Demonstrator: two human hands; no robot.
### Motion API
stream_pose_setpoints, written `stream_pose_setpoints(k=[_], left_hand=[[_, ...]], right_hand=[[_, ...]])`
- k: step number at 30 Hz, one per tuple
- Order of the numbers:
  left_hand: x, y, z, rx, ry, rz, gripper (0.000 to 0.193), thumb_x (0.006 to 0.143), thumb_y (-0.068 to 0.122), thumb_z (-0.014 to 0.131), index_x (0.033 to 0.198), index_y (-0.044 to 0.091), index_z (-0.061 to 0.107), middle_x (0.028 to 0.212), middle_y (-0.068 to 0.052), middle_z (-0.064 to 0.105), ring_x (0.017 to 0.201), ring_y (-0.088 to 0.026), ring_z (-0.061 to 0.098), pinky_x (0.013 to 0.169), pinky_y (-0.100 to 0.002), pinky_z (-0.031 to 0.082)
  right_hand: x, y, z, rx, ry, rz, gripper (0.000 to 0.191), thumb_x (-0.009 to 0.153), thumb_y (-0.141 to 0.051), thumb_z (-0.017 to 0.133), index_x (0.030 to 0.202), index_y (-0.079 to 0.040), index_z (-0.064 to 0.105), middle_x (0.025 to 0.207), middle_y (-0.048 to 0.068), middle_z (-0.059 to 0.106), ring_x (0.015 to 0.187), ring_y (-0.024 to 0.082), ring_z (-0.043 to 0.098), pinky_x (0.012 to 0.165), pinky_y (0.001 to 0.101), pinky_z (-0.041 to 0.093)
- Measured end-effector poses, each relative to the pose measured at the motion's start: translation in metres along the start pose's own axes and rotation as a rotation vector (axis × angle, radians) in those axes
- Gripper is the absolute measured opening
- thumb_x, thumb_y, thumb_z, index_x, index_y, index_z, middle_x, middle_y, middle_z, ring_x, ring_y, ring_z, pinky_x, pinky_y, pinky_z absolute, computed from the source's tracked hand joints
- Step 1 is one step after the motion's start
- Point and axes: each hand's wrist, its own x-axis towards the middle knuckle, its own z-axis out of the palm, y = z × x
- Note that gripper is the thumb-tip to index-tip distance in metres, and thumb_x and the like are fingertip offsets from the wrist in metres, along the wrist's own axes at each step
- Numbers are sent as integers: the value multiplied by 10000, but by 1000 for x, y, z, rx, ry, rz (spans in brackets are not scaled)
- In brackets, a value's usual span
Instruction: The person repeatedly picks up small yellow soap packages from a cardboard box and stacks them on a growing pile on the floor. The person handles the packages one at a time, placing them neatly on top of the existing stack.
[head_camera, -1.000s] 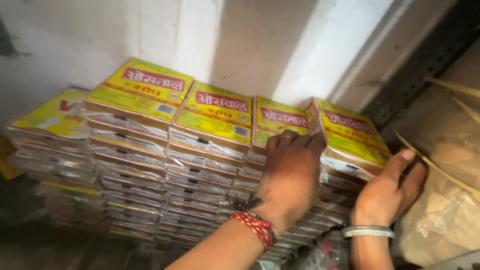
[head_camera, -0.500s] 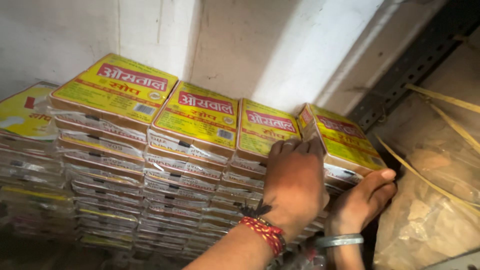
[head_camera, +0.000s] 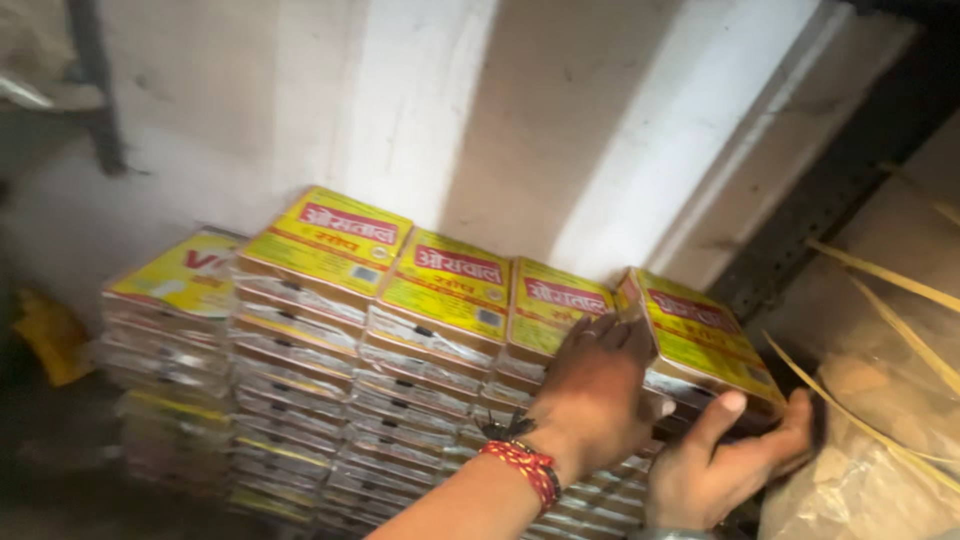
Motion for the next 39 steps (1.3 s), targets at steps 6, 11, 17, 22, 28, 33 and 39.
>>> stream_pose_setpoints(k=[6,11,17,22,28,33,39], left_hand=[[-34,8,-80,9,-114,-111,397,760,170,756,1115,9,679,1211,-205,658,1222,-379,570,1059,-463,447],[-75,4,-171,-26,25,-174,377,773,45,680,1150,31,701,1179,-190,691,1166,-383,612,1011,-457,479],[-156,23,-289,253,160,-381,327,807,93,709,1128,34,682,1154,-185,698,1123,-397,632,964,-463,491],[-254,53,-378,559,148,-522,333,836,120,704,1145,16,641,1078,-213,675,1067,-428,618,908,-486,490],[-371,87,-447,645,-240,-1077,372,824,231,732,1149,60,672,1124,-179,711,1113,-360,665,953,-441,526],[-459,130,-443,555,-703,-1350,782,805,450,781,1462,133,500,1337,-164,634,1279,-327,576,1096,-417,461],[-510,138,-404,710,-844,-930,1248,697,494,912,1501,-134,194,1567,-379,195,1488,-492,244,1199,-518,238]], right_hand=[[-9,-78,-13,364,-301,-143,444,1103,-253,474,1435,38,516,1421,221,582,1348,336,550,1153,460,416],[-7,-158,1,721,-679,-78,287,1029,-174,586,1266,-27,654,1184,131,737,1098,250,699,973,364,532],[-8,-278,-21,1002,-1362,16,322,947,-160,613,1251,-62,657,1116,84,750,951,179,717,841,327,592],[-32,-373,-56,1355,-1465,-373,285,993,-125,571,1257,-40,635,1172,101,739,1077,193,716,929,326,561],[-111,-454,-82,1363,-1584,-1034,350,968,-224,638,1269,-46,615,1195,177,688,1145,355,647,993,436,501],[-193,-484,-107,1187,-1812,-1326,494,892,-271,692,1321,-56,575,1207,197,650,1153,397,604,993,473,478],[-250,-488,-114,994,-1861,-1434,528,917,-261,668,1385,-65,519,1283,205,611,1206,399,583,1026,467,462]])
